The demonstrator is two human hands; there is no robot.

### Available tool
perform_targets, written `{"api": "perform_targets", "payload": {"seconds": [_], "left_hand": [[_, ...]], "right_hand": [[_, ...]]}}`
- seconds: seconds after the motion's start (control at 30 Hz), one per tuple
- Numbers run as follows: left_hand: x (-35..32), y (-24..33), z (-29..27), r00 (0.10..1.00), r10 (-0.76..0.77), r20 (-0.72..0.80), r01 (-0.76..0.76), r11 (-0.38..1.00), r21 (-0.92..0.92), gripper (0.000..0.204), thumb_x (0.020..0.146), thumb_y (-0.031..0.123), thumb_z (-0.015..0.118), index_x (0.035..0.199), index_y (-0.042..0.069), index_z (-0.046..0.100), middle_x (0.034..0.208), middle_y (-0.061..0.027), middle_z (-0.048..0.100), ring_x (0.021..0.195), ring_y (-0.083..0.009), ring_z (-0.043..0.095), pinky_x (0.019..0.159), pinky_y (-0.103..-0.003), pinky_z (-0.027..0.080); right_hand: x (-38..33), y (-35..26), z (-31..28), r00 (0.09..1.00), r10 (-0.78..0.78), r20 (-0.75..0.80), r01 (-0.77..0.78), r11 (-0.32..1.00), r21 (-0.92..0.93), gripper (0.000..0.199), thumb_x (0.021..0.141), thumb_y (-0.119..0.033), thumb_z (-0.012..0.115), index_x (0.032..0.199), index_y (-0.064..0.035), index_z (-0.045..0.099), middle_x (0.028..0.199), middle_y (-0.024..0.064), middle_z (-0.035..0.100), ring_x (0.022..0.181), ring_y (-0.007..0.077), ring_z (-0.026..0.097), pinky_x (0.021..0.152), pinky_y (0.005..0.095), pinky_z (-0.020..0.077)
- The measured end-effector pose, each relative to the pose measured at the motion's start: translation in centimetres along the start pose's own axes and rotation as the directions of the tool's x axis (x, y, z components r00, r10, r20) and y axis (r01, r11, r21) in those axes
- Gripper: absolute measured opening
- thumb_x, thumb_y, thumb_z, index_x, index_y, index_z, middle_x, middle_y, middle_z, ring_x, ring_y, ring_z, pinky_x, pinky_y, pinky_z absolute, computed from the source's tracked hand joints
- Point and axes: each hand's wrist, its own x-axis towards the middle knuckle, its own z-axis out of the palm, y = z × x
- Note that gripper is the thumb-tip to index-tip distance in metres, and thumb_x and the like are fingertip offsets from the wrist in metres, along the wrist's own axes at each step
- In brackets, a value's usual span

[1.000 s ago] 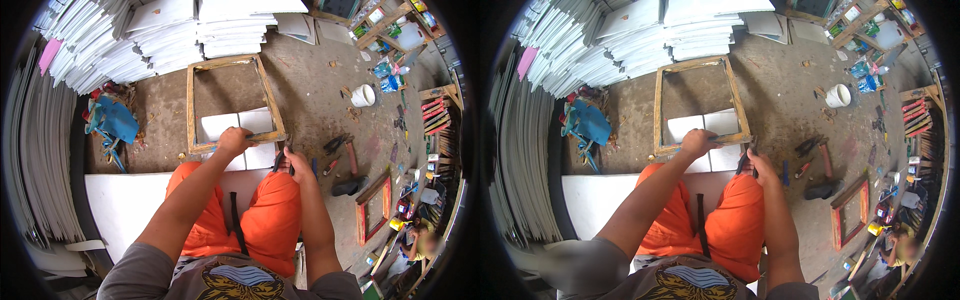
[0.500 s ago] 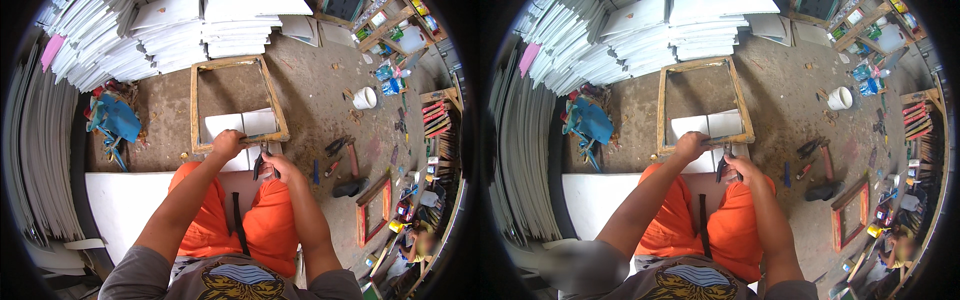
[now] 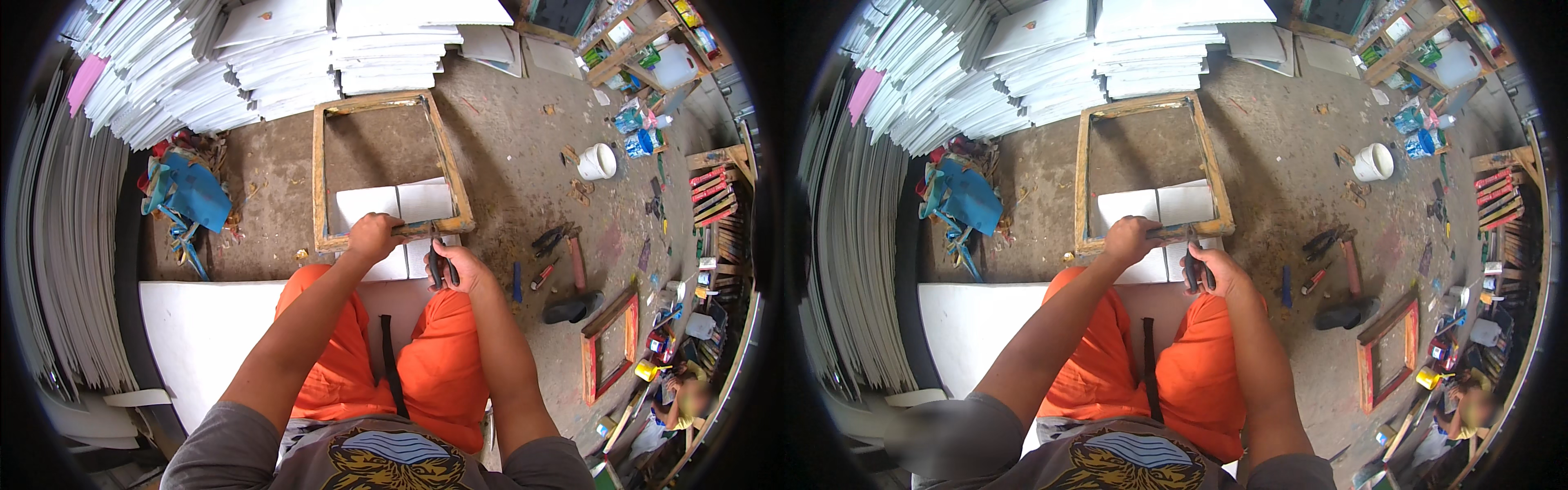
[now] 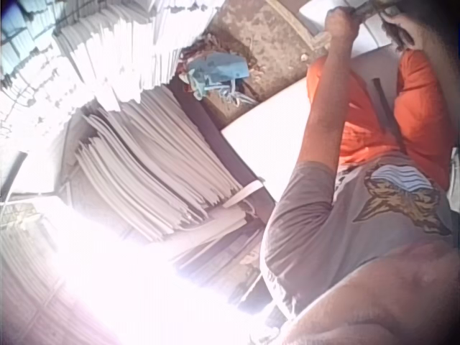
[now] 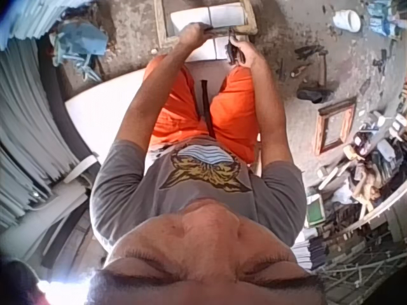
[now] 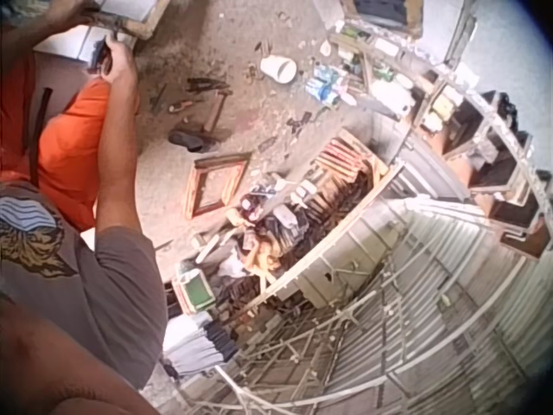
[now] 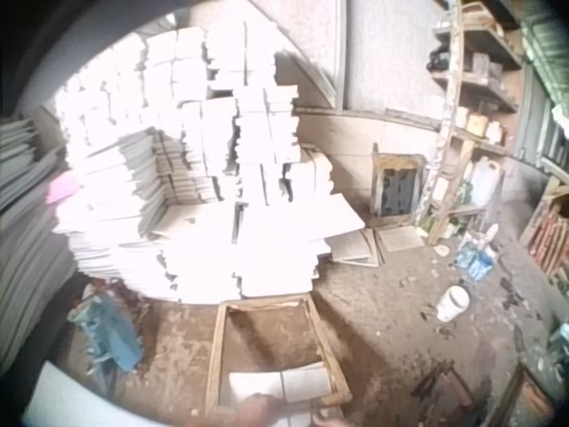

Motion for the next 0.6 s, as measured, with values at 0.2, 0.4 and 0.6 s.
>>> {"api": "perform_targets", "payload": {"seconds": [0.2,0.4,0.6], "left_hand": [[-0.1,0.8,-0.7,0.998,-0.044,0.038,0.043,0.999,0.004,0.040,0.077,0.040,0.083,0.110,0.018,0.079,0.101,-0.0098,0.076,0.095,-0.0317,0.072,0.085,-0.044,0.057],[0.2,0.4,-0.1,0.999,-0.033,0.031,0.032,0.999,0.026,0.040,0.078,0.041,0.082,0.109,0.018,0.079,0.101,-0.0102,0.076,0.094,-0.0316,0.072,0.084,-0.044,0.058],[0.0,0.6,-0.4,0.998,-0.056,0.041,0.055,0.998,0.005,0.040,0.077,0.041,0.083,0.110,0.019,0.079,0.101,-0.0106,0.076,0.095,-0.0318,0.072,0.084,-0.044,0.058]], "right_hand": [[-0.3,-0.1,1.6,0.994,-0.036,-0.103,0.034,0.999,-0.025,0.041,0.102,-0.042,0.059,0.100,-0.0019,0.062,0.076,0.0112,0.066,0.058,0.0235,0.065,0.052,0.0388,0.0561],[-0.4,0.0,3.0,0.937,-0.179,-0.301,0.085,0.951,-0.298,0.038,0.101,-0.039,0.062,0.093,-0.0020,0.062,0.070,0.0104,0.065,0.051,0.0220,0.062,0.045,0.0352,0.0497],[-1.0,0.0,2.8,0.960,-0.174,-0.218,0.100,0.945,-0.310,0.042,0.104,-0.041,0.057,0.103,0.0005,0.065,0.084,0.0163,0.071,0.063,0.0248,0.070,0.051,0.0358,0.0541]]}}
